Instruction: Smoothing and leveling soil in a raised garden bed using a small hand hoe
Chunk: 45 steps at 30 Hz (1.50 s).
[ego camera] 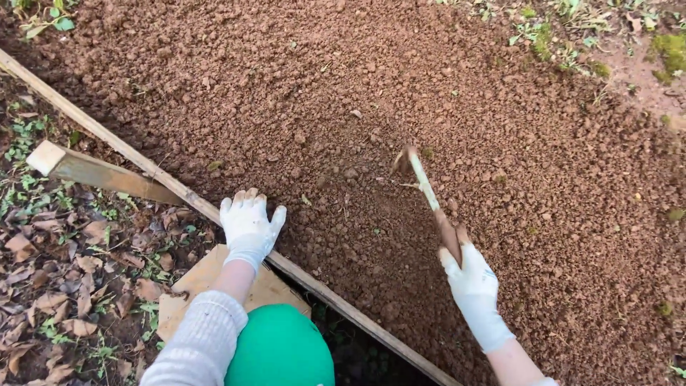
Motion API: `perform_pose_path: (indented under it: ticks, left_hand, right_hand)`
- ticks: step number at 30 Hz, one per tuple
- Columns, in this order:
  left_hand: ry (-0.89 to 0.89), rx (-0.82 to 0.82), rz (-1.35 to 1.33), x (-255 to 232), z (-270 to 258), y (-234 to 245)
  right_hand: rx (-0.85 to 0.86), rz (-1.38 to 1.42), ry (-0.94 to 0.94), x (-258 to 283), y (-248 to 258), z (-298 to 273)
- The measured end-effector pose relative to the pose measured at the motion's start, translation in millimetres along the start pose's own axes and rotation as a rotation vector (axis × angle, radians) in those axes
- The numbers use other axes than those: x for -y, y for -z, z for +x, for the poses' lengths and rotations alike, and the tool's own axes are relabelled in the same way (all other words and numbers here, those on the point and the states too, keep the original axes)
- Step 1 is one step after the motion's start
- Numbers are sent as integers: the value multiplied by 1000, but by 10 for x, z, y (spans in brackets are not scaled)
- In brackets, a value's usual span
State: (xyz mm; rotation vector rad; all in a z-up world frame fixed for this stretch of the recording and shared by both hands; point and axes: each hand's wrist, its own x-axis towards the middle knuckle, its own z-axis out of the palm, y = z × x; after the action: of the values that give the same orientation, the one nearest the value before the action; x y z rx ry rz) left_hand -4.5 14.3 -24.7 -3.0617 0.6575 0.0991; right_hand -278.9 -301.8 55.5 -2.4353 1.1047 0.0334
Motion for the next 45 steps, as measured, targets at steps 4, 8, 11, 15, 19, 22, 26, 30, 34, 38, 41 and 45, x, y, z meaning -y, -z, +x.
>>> perform_pose_path:
  ticks: [4,8,11,15,19,22,26,30,34,38,41,45]
  left_hand:
    - [-42,-37,2,16,-14,41]
    - [-48,-24,8,3,0,45]
    - [-25,19,28,-4,11,-7]
    - [12,24,17,-17,-11,13]
    - [57,162,21,-35,25,86]
    - [60,122,22,3,48,-41]
    - [64,68,-8,1,49,-59]
    - [37,19,-31,7,47,-80]
    - [51,173,-21,-39,50,102]
    - [60,263,-26,-40,70,242]
    - [41,180,-29,-22,-56,47]
    - [-33,-72,-66,35,-12,1]
  right_hand:
    - [174,82,-198,-15,419,-178]
    - [28,107,-148,53,345,-116]
    - [196,84,-209,124,190,-169]
    - [212,112,51,325,-162,-66]
    - [179,44,113,1064,-533,454]
    - [154,-11,150,1445,-785,672]
    - [416,225,190,1877,-594,424]
    - [411,241,209,1995,-698,441]
    - [460,16,275,2015,-1103,614]
    - [538,-155,396,2107,-572,512]
    - [469,-155,353,2181,-344,347]
    - [412,-80,409,2318,-609,477]
